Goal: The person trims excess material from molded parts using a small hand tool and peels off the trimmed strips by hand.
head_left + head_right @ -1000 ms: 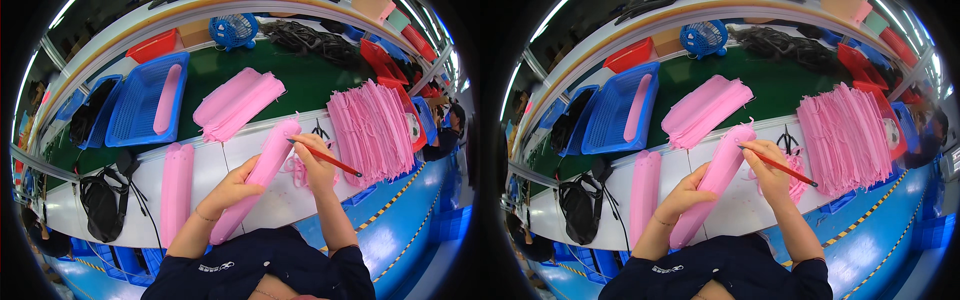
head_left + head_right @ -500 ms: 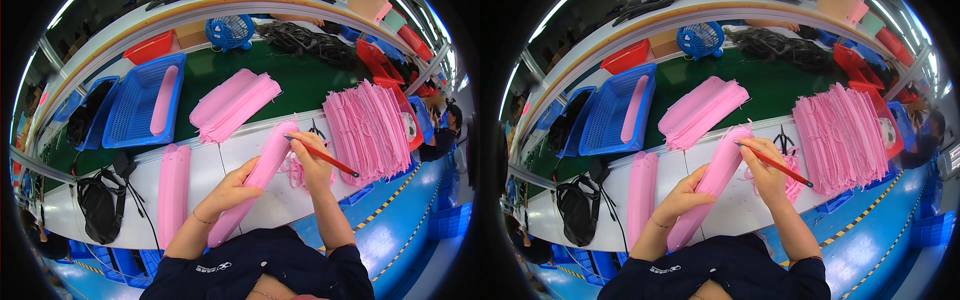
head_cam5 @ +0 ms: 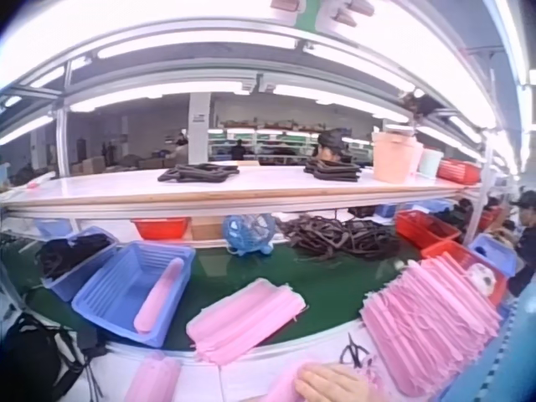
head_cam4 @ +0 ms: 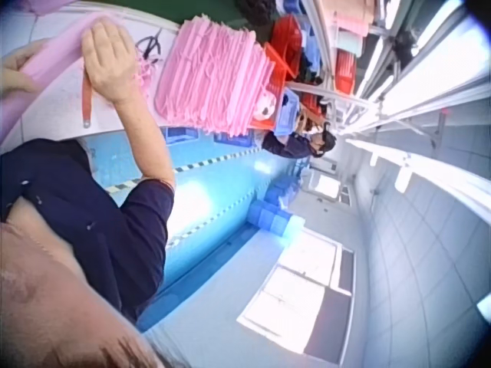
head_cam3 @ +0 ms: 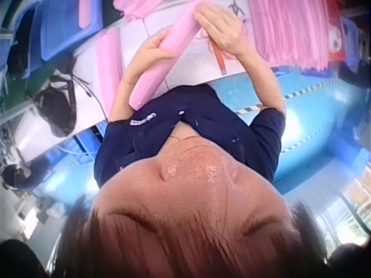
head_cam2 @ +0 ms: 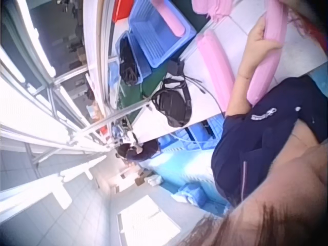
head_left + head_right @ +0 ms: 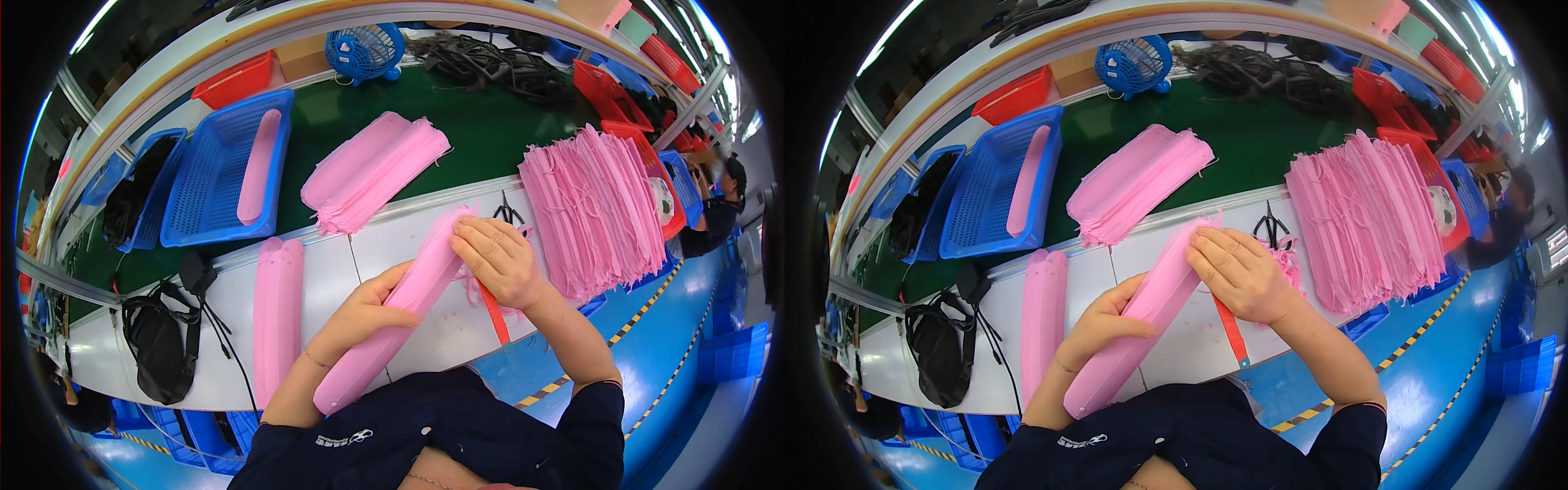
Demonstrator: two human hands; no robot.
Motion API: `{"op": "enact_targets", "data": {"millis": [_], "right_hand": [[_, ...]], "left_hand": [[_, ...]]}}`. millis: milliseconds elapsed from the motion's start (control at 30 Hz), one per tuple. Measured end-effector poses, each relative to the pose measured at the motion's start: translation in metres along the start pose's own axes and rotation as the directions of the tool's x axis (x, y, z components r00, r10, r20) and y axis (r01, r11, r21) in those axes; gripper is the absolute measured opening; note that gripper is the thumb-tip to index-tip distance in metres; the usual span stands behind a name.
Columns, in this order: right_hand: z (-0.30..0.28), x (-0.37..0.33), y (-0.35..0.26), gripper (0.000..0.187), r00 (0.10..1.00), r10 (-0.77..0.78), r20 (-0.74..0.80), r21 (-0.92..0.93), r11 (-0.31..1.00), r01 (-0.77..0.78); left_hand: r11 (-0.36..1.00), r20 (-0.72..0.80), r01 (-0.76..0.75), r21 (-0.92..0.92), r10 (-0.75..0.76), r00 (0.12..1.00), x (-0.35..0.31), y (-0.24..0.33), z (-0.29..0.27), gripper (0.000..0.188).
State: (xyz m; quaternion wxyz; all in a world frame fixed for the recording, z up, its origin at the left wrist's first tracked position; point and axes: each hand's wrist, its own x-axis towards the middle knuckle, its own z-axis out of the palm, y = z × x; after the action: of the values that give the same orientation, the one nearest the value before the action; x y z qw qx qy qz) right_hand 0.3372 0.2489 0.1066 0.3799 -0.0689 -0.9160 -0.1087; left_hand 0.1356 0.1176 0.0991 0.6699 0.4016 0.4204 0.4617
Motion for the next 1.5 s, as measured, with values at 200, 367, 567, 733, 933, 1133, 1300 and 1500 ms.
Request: {"op": "enact_targets", "data": {"millis": [200, 367, 567, 733, 933, 1133, 1300, 1500], "right_hand": [[0.002, -0.006, 0.010, 0.030, 0.998, -0.009, -0.070, 0.015, 1.000, 0.010], [0.032, -0.036, 0.030, 0.019, 0.806, 0.398, -0.439, -0.124, 0.861, -0.493], [0.033, -0.069, 0.013, 0.018, 0.216, 0.973, 0.077, 0.590, 0.130, -0.797], [0.019, -0.040, -0.006, 0.024, 0.130, 0.864, 0.486, 0.874, -0.484, -0.054], [0.008, -0.030, -0.021, 0.024, 0.287, 0.936, 0.202, 0.899, -0.061, -0.434], [0.002, -0.020, -0.032, 0.023, 0.339, 0.901, 0.271, 0.919, -0.136, -0.371], [0.002, -0.010, -0.039, 0.016, 0.582, 0.813, 0.028, 0.727, 0.384, -0.570], [0.003, -0.004, -0.031, 0.009, 0.663, 0.734, -0.146, 0.472, 0.641, -0.605]], "left_hand": [[0.997, 0.030, 0.000, -0.080, 0.003, 1.000, 0.006, 0.000, 0.006, 0.069], [0.998, 0.046, -0.058, 0.040, 0.056, 0.997, 0.011, -0.007, 0.006, 0.066], [0.997, 0.021, -0.064, 0.041, 0.063, 0.998, 0.009, -0.006, -0.002, 0.065], [0.996, 0.011, -0.072, 0.045, 0.071, 0.997, 0.011, -0.012, -0.008, 0.065], [0.994, 0.022, -0.095, 0.055, 0.094, 0.995, 0.011, -0.015, -0.008, 0.064], [0.991, 0.038, -0.115, 0.074, 0.113, 0.993, 0.011, -0.019, -0.008, 0.063], [0.972, 0.043, -0.150, 0.181, 0.145, 0.988, 0.009, -0.020, -0.006, 0.059], [0.864, 0.003, -0.211, 0.458, 0.236, 0.972, 0.007, -0.018, 0.001, 0.056]]}}
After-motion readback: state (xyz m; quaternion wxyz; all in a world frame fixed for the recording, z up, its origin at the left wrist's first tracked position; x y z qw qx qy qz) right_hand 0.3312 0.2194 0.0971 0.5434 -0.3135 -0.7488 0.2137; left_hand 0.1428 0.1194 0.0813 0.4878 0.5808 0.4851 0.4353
